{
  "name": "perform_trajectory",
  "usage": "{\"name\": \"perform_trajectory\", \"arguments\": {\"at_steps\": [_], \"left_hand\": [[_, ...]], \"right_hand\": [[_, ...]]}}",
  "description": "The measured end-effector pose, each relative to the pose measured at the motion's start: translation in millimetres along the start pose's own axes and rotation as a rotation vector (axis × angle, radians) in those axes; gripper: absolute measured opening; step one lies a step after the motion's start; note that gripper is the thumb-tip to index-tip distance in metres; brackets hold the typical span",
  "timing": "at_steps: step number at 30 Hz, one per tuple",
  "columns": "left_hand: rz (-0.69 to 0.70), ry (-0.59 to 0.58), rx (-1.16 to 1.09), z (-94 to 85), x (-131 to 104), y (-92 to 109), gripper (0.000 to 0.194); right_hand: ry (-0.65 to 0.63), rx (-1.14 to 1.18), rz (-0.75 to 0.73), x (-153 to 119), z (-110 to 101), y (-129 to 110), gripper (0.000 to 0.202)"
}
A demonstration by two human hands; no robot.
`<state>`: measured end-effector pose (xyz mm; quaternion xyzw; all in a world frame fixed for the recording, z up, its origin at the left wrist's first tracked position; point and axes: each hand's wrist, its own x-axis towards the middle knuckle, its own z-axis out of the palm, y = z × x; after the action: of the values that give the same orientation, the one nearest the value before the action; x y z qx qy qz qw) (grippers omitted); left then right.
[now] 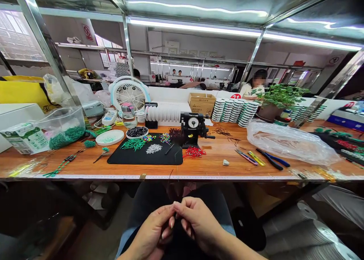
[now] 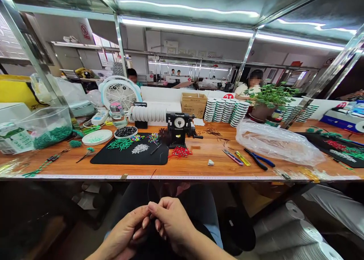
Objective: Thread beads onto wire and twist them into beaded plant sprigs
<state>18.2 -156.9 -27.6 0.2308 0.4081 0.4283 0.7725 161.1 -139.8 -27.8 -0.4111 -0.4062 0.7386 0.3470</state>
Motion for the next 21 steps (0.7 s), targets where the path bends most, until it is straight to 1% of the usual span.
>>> {"name": "perform_trajectory", "arguments": {"at_steps": [2,4,6,8,12,16,21], "left_hand": [[-0.008,0.01,0.009,-1.4,1,0,0.043],[-0.006,0.037,-0.004,-3.0,1,1,0.043],[0.012,0.062,-0.028,-3.7,1,2,0.041],[0.026,0.07,-0.035,-3.4,0,0,0.038],[-0.009,0.032,0.042,-4.1,2,-6,0.046],[-0.022,0.025,0.074,-10.0,4,-10,0.051],[0.006,0.053,0.072,-15.2,3,-9,0.048]], "right_hand": [[-0.067,0.038,0.005,0,0,1,0.045],[-0.119,0.05,0.025,-3,-5,1,0.042],[-0.112,0.032,0.036,-8,-12,1,0.035],[-0.065,0.001,0.028,-9,-14,2,0.033],[-0.003,-0.032,-0.032,0,-5,8,0.042],[-0.031,-0.042,-0.036,9,1,13,0.045],[-0.103,-0.008,-0.023,5,-1,15,0.043]]}}
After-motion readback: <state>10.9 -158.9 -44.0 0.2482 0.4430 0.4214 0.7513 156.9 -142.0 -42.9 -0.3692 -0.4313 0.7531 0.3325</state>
